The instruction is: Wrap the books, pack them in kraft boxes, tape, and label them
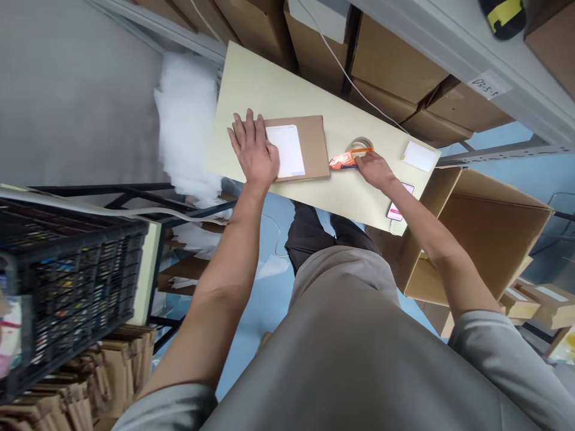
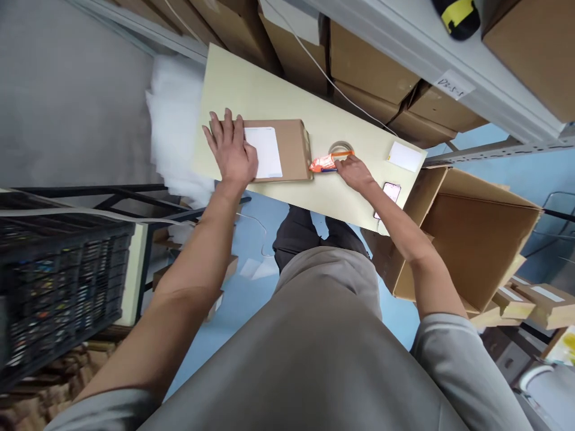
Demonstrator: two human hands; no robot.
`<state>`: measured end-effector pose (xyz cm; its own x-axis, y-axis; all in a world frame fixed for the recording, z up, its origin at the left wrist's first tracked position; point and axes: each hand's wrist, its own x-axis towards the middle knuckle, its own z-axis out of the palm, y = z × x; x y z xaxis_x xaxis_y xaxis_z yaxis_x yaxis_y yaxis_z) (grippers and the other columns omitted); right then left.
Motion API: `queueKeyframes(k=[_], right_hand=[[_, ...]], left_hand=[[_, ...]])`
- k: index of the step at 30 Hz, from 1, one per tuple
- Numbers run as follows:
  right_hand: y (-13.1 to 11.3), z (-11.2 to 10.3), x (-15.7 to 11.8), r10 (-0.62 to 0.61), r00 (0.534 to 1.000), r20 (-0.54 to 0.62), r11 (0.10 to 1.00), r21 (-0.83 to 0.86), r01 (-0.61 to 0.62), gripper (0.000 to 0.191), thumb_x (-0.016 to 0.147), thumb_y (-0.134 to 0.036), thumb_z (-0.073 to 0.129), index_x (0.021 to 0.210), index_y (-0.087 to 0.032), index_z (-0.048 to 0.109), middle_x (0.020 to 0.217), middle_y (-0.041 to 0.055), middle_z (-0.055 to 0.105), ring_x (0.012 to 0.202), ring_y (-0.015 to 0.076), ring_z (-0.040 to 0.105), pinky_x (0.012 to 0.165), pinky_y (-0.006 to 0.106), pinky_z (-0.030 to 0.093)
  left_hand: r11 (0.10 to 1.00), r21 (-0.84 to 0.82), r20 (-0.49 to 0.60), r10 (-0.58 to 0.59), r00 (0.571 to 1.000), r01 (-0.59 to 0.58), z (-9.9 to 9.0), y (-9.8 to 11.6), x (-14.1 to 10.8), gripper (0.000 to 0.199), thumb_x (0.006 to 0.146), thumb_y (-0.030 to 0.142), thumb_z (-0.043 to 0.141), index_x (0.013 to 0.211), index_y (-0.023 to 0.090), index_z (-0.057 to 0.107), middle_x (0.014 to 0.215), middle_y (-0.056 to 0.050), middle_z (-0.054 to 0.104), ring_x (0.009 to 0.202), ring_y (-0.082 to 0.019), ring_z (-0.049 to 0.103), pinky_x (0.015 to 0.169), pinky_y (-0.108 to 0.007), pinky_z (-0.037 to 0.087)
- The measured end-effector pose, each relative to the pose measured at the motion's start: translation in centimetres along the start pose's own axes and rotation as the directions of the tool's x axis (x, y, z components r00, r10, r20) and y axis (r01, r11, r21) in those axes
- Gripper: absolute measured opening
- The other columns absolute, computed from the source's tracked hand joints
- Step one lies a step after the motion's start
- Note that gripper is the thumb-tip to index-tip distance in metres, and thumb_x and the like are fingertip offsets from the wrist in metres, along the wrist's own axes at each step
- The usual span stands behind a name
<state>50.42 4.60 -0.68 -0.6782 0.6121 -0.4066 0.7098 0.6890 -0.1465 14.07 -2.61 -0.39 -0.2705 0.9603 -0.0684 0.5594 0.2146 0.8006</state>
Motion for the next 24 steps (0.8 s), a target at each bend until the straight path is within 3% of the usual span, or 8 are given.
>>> queueKeyframes(k=[2,5,9,12,15,18,22,24], right_hand=[[-2.4,0.4,-0.7,-0.052,0.997,0.054,0.998,-0.037,0.054,0.043,0.113,-0.008,0.031,0.137,-0.002,0.066,0.119,0.0237,0.084,0.112,0.031,0.075,0.117,0.048,0.052],[-7.4,1.1,-1.6,-0.133,0.987,0.087,0.991,-0.017,0.135,0.049,0.11,-0.004,0.031,0.146,-0.002,0.065,0.121,0.0228,0.085,0.11,0.0313,0.077,0.113,0.047,0.054],[-13.5,1.9,-1.9,-0.158,0.985,0.076,0.986,0.07,0.152,0.05,0.111,-0.004,0.032,0.149,0.0,0.064,0.118,0.022,0.086,0.106,0.0299,0.079,0.112,0.048,0.055],[-15.4,2.3,-2.0,-0.147,0.988,0.043,0.985,0.103,0.142,0.05,0.111,-0.003,0.032,0.148,0.0,0.065,0.117,0.0217,0.085,0.107,0.0288,0.078,0.113,0.047,0.053],[-14.9,2.9,-3.0,-0.168,0.985,0.037,0.983,0.084,0.165,0.051,0.111,-0.002,0.03,0.147,0.0,0.066,0.118,0.0228,0.084,0.109,0.0293,0.076,0.116,0.046,0.05],[-12.4,4.0,-5.3,-0.185,0.98,0.073,0.98,0.081,0.18,0.049,0.11,-0.002,0.031,0.143,-0.002,0.068,0.119,0.0228,0.083,0.112,0.0294,0.075,0.117,0.044,0.048],[-7.3,5.0,-9.2,-0.048,0.99,0.131,0.997,0.07,0.039,0.047,0.108,-0.001,0.036,0.143,0.0,0.067,0.119,0.0245,0.083,0.112,0.0307,0.074,0.117,0.043,0.048],[-5.0,4.8,-9.9,0.016,0.992,0.127,1.0,0.021,-0.019,0.047,0.109,-0.001,0.033,0.142,0.001,0.067,0.119,0.0258,0.083,0.112,0.032,0.074,0.117,0.045,0.047]], left_hand=[[0.999,-0.029,0.027,0.036,0.999,-0.035,-0.3,0.3,0.8,0.058,0.099,0.066,0.07,0.135,0.021,0.076,0.178,-0.005,0.056,0.179,-0.026,-0.024,0.149,-0.054,-0.015],[0.995,-0.051,0.081,0.087,0.993,-0.084,1.1,1.7,0.4,0.058,0.094,0.053,0.078,0.145,0.025,0.074,0.179,-0.006,0.054,0.183,-0.038,0.005,0.148,-0.065,-0.017],[0.992,-0.032,0.154,0.125,0.98,-0.122,4.2,3.8,-3.6,0.059,0.103,0.059,0.068,0.152,0.026,0.07,0.183,-0.009,0.049,0.181,-0.037,0.018,0.15,-0.067,0.001],[0.989,0.021,0.178,0.138,0.974,-0.144,5.3,4.2,-6.2,0.065,0.104,0.064,0.067,0.156,0.025,0.068,0.185,-0.012,0.045,0.181,-0.037,0.019,0.15,-0.065,0.003],[0.987,0.035,0.192,0.148,0.97,-0.158,5.1,3.9,-6.8,0.065,0.102,0.065,0.07,0.155,0.026,0.069,0.185,-0.012,0.045,0.181,-0.037,0.022,0.15,-0.063,0.003],[0.988,0.032,0.188,0.142,0.972,-0.151,4.8,3.7,-6.4,0.062,0.102,0.063,0.071,0.153,0.027,0.071,0.183,-0.012,0.048,0.18,-0.037,0.024,0.15,-0.062,0.005],[0.987,0.016,0.174,0.155,0.972,-0.16,5.0,3.7,-6.3,0.059,0.101,0.058,0.073,0.151,0.027,0.072,0.18,-0.013,0.052,0.18,-0.038,0.025,0.149,-0.064,0.005],[0.986,0.002,0.166,0.164,0.972,-0.167,5.1,3.8,-6.5,0.058,0.1,0.058,0.074,0.149,0.028,0.073,0.18,-0.013,0.053,0.18,-0.037,0.026,0.15,-0.063,0.004]])
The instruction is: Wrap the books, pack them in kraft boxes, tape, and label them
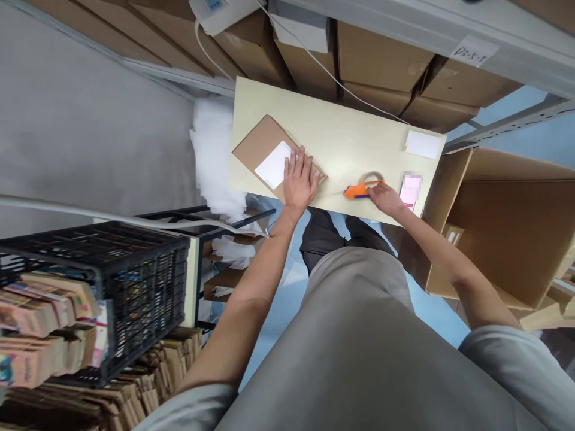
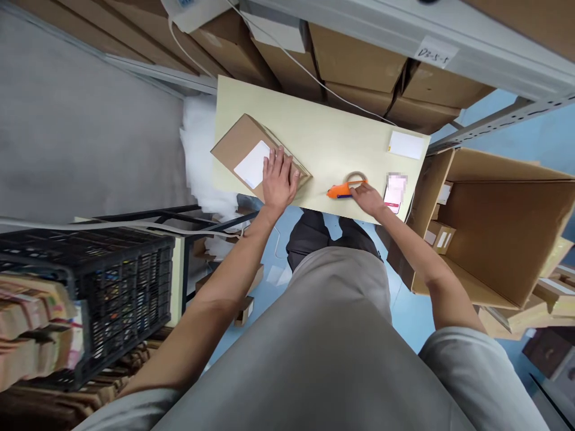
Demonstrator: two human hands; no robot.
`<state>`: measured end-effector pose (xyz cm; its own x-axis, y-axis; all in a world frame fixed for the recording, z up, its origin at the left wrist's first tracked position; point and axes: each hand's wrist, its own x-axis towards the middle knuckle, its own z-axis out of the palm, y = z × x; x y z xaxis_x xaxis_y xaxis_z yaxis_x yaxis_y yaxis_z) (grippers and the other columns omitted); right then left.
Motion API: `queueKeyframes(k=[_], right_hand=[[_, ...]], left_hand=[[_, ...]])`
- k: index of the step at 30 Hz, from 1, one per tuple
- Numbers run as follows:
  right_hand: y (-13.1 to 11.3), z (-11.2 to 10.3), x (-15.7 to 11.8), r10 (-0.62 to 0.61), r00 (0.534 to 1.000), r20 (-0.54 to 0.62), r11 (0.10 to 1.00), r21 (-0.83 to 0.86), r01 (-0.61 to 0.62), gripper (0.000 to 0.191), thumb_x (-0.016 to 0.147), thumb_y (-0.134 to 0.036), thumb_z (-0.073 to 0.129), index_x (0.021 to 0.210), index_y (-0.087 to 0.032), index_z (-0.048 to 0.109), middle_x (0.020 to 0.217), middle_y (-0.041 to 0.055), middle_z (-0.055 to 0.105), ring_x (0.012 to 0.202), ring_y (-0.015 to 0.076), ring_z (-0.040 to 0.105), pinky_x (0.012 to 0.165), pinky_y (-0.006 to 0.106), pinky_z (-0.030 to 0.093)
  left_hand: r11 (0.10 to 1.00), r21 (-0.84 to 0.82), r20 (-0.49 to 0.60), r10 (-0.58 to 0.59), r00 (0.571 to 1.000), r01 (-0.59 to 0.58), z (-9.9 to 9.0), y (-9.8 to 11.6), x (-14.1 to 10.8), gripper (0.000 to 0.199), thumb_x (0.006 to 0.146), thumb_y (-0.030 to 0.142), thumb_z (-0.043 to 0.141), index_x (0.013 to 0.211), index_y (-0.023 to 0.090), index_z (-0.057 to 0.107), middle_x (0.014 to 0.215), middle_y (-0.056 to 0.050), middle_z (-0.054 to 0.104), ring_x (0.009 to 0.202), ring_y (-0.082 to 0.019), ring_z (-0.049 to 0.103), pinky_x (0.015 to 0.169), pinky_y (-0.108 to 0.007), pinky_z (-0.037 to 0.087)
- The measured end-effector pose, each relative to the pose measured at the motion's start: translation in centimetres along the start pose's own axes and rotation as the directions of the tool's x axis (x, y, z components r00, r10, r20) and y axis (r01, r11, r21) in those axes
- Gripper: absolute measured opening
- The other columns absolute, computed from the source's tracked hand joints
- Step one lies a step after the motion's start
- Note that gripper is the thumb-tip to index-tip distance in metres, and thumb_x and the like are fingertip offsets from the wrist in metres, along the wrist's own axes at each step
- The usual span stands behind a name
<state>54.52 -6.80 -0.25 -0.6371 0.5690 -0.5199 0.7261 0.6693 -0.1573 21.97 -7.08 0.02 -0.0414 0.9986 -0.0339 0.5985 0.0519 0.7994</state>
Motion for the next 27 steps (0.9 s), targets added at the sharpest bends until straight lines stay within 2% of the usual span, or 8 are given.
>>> queueKeyframes(k=[3,7,10,15,19,22,27], right_hand=[[1.9,-1.5,1.7,0.021,0.998,-0.054,0.999,-0.031,-0.023,0.048,0.109,-0.003,0.03,0.144,0.002,0.064,0.12,0.0258,0.083,0.112,0.0329,0.073,0.116,0.048,0.048],[2.1,-4.3,6.4,-0.016,0.989,-0.149,1.0,-0.013,0.015,0.049,0.109,-0.006,0.032,0.151,0.001,0.057,0.124,0.0227,0.082,0.116,0.0309,0.073,0.122,0.05,0.046],[2.2,-5.6,8.3,-0.037,0.99,-0.136,0.999,-0.029,0.033,0.047,0.113,-0.016,0.033,0.148,-0.002,0.06,0.125,0.0219,0.082,0.124,0.032,0.071,0.125,0.051,0.044],[3.7,-6.3,7.5,-0.099,0.994,-0.047,0.986,-0.136,0.092,0.049,0.116,-0.016,0.026,0.147,-0.003,0.062,0.132,0.021,0.08,0.131,0.0298,0.069,0.127,0.047,0.044],[5.1,-6.5,6.3,-0.155,0.988,-0.001,0.978,-0.144,0.153,0.049,0.116,-0.014,0.027,0.143,-0.004,0.067,0.133,0.0226,0.081,0.133,0.0306,0.071,0.123,0.045,0.048],[5.6,-6.7,6.8,-0.172,0.985,-0.003,0.98,-0.106,0.171,0.046,0.116,-0.018,0.032,0.142,-0.006,0.069,0.131,0.0227,0.082,0.131,0.0327,0.074,0.119,0.047,0.052],[5.7,-7.5,8.1,-0.151,0.988,-0.014,0.986,-0.067,0.149,0.042,0.117,-0.028,0.04,0.139,-0.01,0.071,0.134,0.0225,0.082,0.133,0.0329,0.073,0.12,0.049,0.051]], left_hand=[[1.0,-0.002,0.012,0.006,1.0,-0.006,0.2,0.2,-0.2,0.057,0.1,0.059,0.073,0.148,0.028,0.074,0.18,-0.012,0.053,0.18,-0.037,0.026,0.15,-0.062,0.003],[1.0,0.017,0.063,0.021,0.998,-0.022,0.4,0.3,-0.3,0.058,0.099,0.06,0.073,0.147,0.028,0.074,0.18,-0.012,0.053,0.179,-0.037,0.027,0.15,-0.062,0.004],[1.0,0.014,0.073,0.016,0.997,-0.017,0.2,0.5,-0.2,0.063,0.095,0.064,0.077,0.147,0.029,0.074,0.179,-0.014,0.054,0.179,-0.039,0.027,0.149,-0.064,0.004],[0.997,0.044,0.153,0.062,0.986,-0.069,-0.5,-0.1,-0.1,0.076,0.087,0.073,0.083,0.147,0.027,0.073,0.179,-0.017,0.053,0.177,-0.043,0.031,0.149,-0.066,0.007],[0.966,0.17,0.259,0.148,0.954,-0.196,-1.0,-1.8,0.1,0.076,0.098,0.075,0.07,0.155,0.024,0.068,0.182,-0.018,0.048,0.177,-0.042,0.03,0.148,-0.067,0.013],[0.919,0.269,0.323,0.198,0.926,-0.29,-1.1,-2.8,0.3,0.074,0.106,0.071,0.061,0.16,0.02,0.065,0.183,-0.019,0.047,0.178,-0.041,0.029,0.148,-0.066,0.016],[0.896,0.261,0.371,0.251,0.894,-0.36,-1.2,-3.0,0.6,0.071,0.109,0.065,0.06,0.16,0.016,0.065,0.183,-0.02,0.045,0.178,-0.042,0.028,0.148,-0.067,0.017]])
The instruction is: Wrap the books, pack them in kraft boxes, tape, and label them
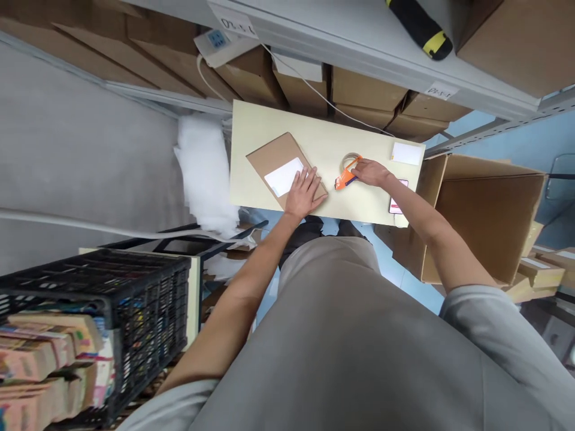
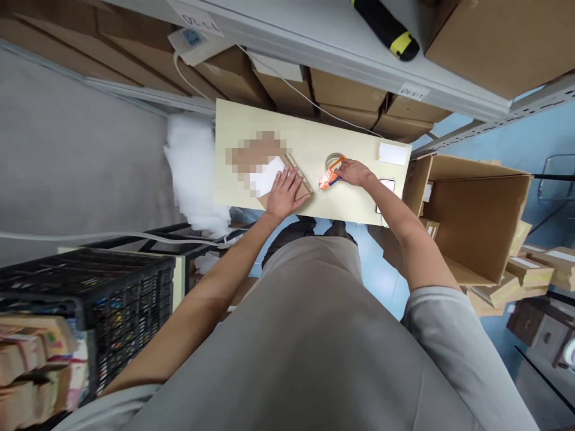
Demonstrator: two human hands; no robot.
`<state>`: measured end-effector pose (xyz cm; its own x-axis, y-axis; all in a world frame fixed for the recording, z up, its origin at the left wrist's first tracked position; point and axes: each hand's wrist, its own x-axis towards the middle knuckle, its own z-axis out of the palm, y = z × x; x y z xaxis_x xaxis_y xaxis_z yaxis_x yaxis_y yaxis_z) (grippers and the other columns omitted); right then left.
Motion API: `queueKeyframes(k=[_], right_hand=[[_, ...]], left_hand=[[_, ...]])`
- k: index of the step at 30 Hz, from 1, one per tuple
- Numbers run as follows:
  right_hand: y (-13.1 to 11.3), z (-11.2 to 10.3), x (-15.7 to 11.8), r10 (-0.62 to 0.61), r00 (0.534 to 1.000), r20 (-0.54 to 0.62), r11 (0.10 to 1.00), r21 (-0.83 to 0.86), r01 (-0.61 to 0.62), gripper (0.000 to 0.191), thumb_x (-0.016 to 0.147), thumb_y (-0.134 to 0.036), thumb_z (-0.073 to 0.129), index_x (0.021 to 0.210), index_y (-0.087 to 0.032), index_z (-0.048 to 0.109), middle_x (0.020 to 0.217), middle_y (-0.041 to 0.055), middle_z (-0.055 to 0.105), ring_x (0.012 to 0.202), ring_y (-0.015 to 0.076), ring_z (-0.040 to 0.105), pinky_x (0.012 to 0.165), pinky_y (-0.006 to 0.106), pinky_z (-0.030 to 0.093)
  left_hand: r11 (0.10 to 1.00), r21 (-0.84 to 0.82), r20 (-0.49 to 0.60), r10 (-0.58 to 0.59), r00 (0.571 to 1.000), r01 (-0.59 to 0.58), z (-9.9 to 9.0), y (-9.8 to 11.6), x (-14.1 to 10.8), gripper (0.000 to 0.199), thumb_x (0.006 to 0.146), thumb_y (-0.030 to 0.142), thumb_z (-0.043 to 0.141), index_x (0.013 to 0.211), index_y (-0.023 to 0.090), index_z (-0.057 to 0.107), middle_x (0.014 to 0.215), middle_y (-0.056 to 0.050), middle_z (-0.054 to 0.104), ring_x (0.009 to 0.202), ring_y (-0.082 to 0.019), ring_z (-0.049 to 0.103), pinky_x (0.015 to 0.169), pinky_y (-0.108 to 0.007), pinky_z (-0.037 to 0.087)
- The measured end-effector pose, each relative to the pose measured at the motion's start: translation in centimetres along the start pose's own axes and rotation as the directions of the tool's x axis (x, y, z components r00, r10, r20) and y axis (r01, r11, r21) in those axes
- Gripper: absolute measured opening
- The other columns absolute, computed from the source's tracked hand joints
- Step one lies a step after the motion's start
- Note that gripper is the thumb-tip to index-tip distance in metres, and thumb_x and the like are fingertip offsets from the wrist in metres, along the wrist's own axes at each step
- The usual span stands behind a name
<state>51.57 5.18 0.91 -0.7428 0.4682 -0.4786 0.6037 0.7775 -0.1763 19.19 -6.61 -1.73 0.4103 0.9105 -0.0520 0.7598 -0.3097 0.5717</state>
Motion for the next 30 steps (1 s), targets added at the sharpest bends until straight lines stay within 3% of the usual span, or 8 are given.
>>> queueKeyframes(k=[4,8,11,15,18,21,25,30], right_hand=[[-1.4,-1.2,-1.2,0.081,0.991,0.111,0.997,-0.007,-0.081,0.045,0.118,-0.037,0.044,0.14,-0.006,0.068,0.133,0.0256,0.082,0.129,0.0334,0.073,0.121,0.049,0.049],[-5.2,-2.9,-3.3,0.249,0.939,0.236,0.964,0.035,-0.264,0.053,0.115,-0.036,0.047,0.15,0.0,0.061,0.138,0.0295,0.079,0.131,0.0377,0.073,0.125,0.053,0.046],[-9.3,-4.7,-3.7,0.383,0.87,0.309,0.902,0.079,-0.425,0.057,0.114,-0.035,0.047,0.153,0.004,0.059,0.138,0.0312,0.079,0.13,0.0401,0.075,0.128,0.054,0.044],[-14.1,-7.0,-2.0,0.582,0.746,0.323,0.76,0.112,-0.641,0.053,0.113,-0.033,0.048,0.147,0.003,0.066,0.136,0.0315,0.08,0.13,0.0414,0.076,0.126,0.051,0.047],[-16.2,-8.3,-0.8,0.686,0.662,0.301,0.665,0.111,-0.739,0.05,0.114,-0.03,0.045,0.143,0.003,0.069,0.137,0.0332,0.079,0.13,0.041,0.077,0.125,0.05,0.048],[-17.3,-8.9,-0.9,0.729,0.612,0.307,0.615,0.101,-0.782,0.05,0.115,-0.035,0.046,0.14,0.0,0.072,0.139,0.0332,0.078,0.129,0.0419,0.077,0.118,0.05,0.054],[-17.9,-9.1,-2.8,0.719,0.609,0.334,0.61,0.115,-0.784,0.051,0.115,-0.042,0.048,0.145,-0.006,0.07,0.144,0.0299,0.078,0.132,0.0417,0.076,0.111,0.048,0.059],[-17.9,-9.0,-4.0,0.627,0.682,0.376,0.704,0.101,-0.703,0.057,0.119,-0.046,0.044,0.156,-0.006,0.06,0.141,0.0288,0.079,0.129,0.0409,0.077,0.112,0.048,0.057]], left_hand=[[0.999,-0.039,0.003,0.001,1.0,0.0,-0.2,0.4,0.2,0.068,0.11,0.059,0.059,0.16,0.014,0.064,0.184,-0.021,0.043,0.178,-0.042,0.027,0.148,-0.068,0.016],[0.996,-0.093,0.006,0.007,1.0,-0.007,-0.3,0.9,0.2,0.067,0.111,0.054,0.058,0.163,0.012,0.061,0.185,-0.022,0.04,0.179,-0.042,0.025,0.148,-0.07,0.015],[0.992,-0.122,0.004,0.027,1.0,-0.026,-0.5,1.2,0.1,0.069,0.112,0.053,0.054,0.165,0.01,0.059,0.185,-0.023,0.039,0.179,-0.043,0.025,0.147,-0.072,0.015],[0.989,-0.139,0.009,0.052,0.999,-0.05,-1.1,1.4,0.4,0.069,0.114,0.052,0.049,0.165,0.006,0.058,0.185,-0.023,0.039,0.179,-0.045,0.021,0.148,-0.071,0.015],[0.988,-0.142,0.016,0.059,0.998,-0.056,-1.5,1.6,1.1,0.068,0.115,0.047,0.044,0.165,0.003,0.057,0.184,-0.024,0.042,0.18,-0.044,0.018,0.148,-0.07,0.015],[0.986,-0.135,0.052,0.104,0.993,-0.096,-1.9,1.7,1.7,0.066,0.115,0.042,0.042,0.164,-0.001,0.057,0.18,-0.028,0.047,0.18,-0.044,0.021,0.147,-0.071,0.017],[0.964,-0.106,0.133,0.256,0.957,-0.243,-2.9,0.6,2.1,0.063,0.113,0.036,0.041,0.16,-0.001,0.061,0.175,-0.027,0.054,0.178,-0.045,0.027,0.147,-0.069,0.021],[0.901,-0.039,0.237,0.429,0.871,-0.433,-4.7,-1.4,2.1,0.06,0.102,0.028,0.053,0.154,0.002,0.067,0.166,-0.027,0.063,0.176,-0.043,0.034,0.148,-0.064,0.024]])
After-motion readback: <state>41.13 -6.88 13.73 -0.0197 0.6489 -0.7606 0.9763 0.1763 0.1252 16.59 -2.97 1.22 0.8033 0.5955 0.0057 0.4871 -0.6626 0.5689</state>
